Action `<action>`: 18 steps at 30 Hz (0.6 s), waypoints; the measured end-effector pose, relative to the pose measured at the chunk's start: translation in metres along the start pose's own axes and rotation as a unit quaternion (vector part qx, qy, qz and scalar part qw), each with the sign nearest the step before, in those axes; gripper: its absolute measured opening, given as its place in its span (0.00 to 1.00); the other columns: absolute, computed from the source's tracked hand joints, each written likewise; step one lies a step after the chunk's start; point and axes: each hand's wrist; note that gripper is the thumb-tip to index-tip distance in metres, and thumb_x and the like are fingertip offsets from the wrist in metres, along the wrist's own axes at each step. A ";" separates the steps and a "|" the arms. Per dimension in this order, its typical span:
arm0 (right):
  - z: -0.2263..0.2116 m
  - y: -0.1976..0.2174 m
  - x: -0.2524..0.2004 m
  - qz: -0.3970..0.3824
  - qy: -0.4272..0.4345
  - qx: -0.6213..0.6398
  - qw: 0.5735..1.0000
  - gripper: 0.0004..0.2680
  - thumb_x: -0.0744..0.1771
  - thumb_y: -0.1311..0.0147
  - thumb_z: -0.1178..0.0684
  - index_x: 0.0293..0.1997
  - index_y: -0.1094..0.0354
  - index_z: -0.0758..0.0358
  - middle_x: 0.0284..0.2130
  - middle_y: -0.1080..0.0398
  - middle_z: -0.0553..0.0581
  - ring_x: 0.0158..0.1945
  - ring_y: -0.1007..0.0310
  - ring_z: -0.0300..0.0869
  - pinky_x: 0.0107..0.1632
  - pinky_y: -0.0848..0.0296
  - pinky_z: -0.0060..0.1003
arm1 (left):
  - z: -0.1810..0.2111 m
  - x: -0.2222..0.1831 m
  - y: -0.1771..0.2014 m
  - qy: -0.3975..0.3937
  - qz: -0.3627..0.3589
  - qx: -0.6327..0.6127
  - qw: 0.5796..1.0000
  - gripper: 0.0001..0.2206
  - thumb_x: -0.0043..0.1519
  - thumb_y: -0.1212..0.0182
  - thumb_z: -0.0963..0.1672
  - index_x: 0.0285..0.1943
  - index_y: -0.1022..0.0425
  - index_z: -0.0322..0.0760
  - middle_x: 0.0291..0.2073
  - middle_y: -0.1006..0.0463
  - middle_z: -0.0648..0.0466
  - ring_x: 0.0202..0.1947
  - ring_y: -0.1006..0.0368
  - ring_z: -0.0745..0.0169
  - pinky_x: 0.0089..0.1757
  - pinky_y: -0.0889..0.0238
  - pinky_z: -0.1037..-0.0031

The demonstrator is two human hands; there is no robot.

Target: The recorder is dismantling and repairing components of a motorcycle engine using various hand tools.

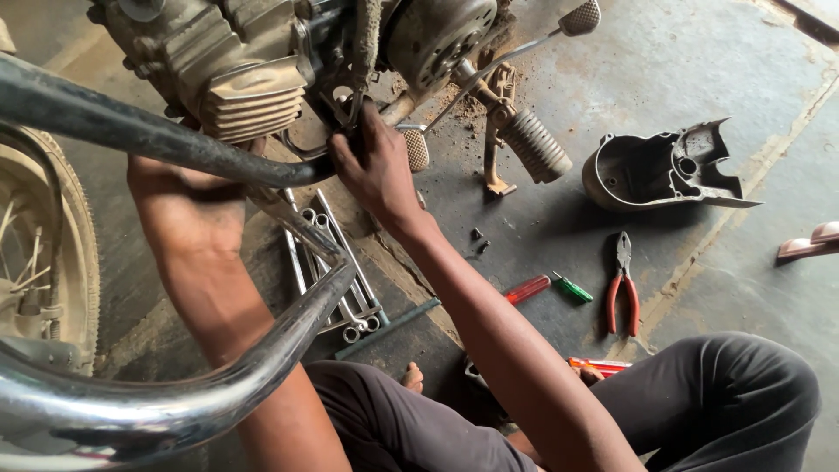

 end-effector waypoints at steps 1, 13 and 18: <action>-0.002 0.000 0.001 0.000 0.001 -0.001 1.000 0.08 0.69 0.47 0.56 0.50 0.37 0.69 0.29 0.27 0.61 0.33 0.27 0.43 0.39 0.26 0.40 | -0.001 0.003 0.000 0.000 0.000 -0.001 1.000 0.10 0.69 0.45 0.46 0.36 0.24 0.39 0.30 0.22 0.51 0.41 0.19 0.52 0.58 0.21 0.40; 0.002 -0.002 0.002 0.005 -0.003 -0.020 1.000 0.10 0.68 0.44 0.56 0.51 0.36 0.71 0.31 0.28 0.64 0.34 0.29 0.44 0.41 0.28 0.40 | 0.006 0.016 0.007 0.073 0.010 -0.032 0.997 0.17 0.71 0.55 0.44 0.44 0.23 0.23 0.34 0.19 0.38 0.37 0.18 0.42 0.49 0.21 0.44; 0.004 -0.001 0.004 -0.007 -0.038 0.000 0.999 0.10 0.68 0.45 0.56 0.51 0.35 0.71 0.31 0.26 0.63 0.34 0.27 0.43 0.41 0.26 0.40 | 0.013 0.008 -0.008 0.099 -0.128 -0.122 0.979 0.14 0.72 0.53 0.41 0.40 0.23 0.24 0.19 0.26 0.53 0.20 0.25 0.60 0.51 0.20 0.46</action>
Point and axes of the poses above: each hand's wrist, its own x-axis towards the middle knuckle, its own y-axis out of the back of the hand, z = x × y
